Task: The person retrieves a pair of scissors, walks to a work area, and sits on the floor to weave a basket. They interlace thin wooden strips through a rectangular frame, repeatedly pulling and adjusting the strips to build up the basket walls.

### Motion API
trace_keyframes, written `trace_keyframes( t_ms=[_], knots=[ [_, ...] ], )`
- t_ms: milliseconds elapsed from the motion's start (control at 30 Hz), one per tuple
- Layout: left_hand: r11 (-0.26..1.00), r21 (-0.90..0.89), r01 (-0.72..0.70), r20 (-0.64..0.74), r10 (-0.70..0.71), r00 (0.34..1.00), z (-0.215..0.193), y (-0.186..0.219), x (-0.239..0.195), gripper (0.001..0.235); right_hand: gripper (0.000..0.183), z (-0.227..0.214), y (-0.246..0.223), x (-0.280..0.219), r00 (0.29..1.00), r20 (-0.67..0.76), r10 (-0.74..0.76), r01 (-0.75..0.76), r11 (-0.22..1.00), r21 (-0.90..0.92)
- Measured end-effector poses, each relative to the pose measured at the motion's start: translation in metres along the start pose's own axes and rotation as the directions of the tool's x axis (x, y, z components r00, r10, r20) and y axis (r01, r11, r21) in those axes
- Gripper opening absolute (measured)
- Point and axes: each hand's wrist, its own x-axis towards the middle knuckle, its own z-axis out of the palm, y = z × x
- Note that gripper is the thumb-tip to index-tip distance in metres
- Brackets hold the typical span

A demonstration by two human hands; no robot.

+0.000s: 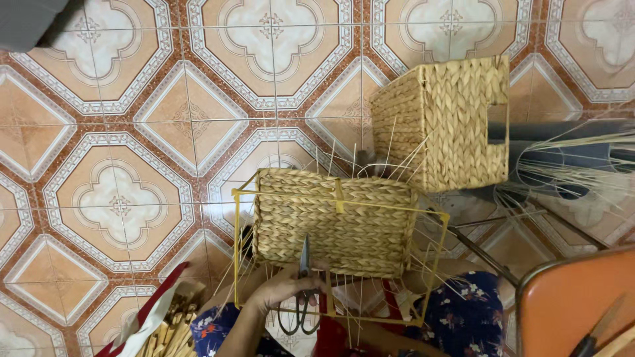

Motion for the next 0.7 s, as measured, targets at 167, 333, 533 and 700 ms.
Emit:
trace_keyframes(
  t_ms=[167,333,533,700],
  knots=[
    [0.995,-0.049,-0.092,0.000,0.092,0.996,0.004,-0.015,0.001,0.053,0.058,0.026,0.018,0.030,0.999,0.020,-0.030,0.030,0.999,-0.026],
    [0.984,-0.024,-0.175,0.039,0.175,0.984,0.006,-0.029,0.006,0.058,0.052,0.031,0.045,0.059,0.999,0.023,-0.046,0.047,0.997,-0.062],
    [0.901,-0.002,-0.433,-0.036,0.433,0.901,0.013,-0.048,0.010,0.057,0.046,0.054,0.038,0.033,0.998,0.030,-0.062,0.064,0.993,-0.096],
    [0.767,-0.152,-0.624,-0.483,0.493,0.724,0.044,-0.064,0.009,0.048,0.041,0.089,0.055,0.036,0.994,0.073,-0.079,0.085,0.993,-0.086]
  ],
)
